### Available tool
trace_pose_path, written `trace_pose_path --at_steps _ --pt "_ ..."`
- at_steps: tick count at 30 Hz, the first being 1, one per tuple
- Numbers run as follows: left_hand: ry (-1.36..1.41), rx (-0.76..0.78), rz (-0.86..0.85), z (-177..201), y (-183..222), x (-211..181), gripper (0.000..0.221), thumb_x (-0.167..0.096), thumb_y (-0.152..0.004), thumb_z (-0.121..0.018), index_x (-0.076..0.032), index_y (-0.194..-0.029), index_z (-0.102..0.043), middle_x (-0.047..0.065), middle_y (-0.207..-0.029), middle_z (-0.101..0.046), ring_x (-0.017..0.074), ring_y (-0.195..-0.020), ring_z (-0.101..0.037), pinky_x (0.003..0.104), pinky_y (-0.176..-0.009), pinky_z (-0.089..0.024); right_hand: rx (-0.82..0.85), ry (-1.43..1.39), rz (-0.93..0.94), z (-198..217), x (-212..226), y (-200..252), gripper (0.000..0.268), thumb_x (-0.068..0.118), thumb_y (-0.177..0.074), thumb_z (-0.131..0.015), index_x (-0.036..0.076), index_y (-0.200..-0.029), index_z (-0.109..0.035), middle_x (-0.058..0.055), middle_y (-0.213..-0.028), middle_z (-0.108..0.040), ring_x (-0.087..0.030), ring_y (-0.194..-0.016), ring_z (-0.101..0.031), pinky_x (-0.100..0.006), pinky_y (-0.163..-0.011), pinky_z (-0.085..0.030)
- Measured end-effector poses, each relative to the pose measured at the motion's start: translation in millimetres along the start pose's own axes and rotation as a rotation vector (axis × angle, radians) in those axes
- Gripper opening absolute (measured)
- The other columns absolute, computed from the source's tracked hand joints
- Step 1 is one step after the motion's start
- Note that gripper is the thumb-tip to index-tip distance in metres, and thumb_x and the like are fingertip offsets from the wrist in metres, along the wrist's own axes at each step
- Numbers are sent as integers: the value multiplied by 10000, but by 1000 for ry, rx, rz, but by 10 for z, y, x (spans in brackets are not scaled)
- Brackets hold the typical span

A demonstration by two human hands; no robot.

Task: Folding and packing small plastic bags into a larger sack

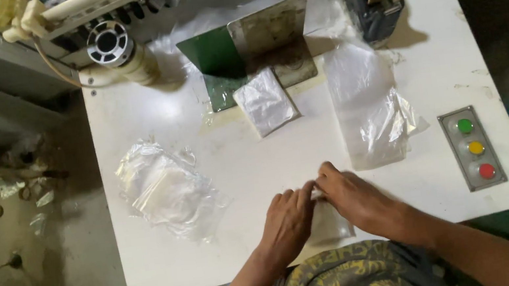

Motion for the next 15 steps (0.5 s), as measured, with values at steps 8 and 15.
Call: trace_pose_path --at_steps 8,15 --pt "200 -137 -183 1223 -421 -75 373 -13 -1034 -561 -52 -1405 -550 207 -1321 -691 367 -1101 -744 438 -905 -628 -472 -329 73 1576 355 -11 84 61 -815 -788 96 -872 -738 -113 -1362 -721 -213 -1188 -743 -339 -1000 -601" --pt "-119 -121 -296 99 -197 171 444 117 -915 -570 -6 -1336 -638 196 -1336 -674 386 -1274 -620 508 -1130 -477 -1141 254 118 2772 -1637 -1053 395 318 -1153 -633 53 -861 -653 -101 -821 -599 -247 -747 -544 -440 -658 -398"
Point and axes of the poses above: each hand's wrist, its own y-axis away from the middle knuckle, its own z-axis out of the back of the hand, x = y × z, the point moved 3 cm from there along -y, towards the middle knuckle
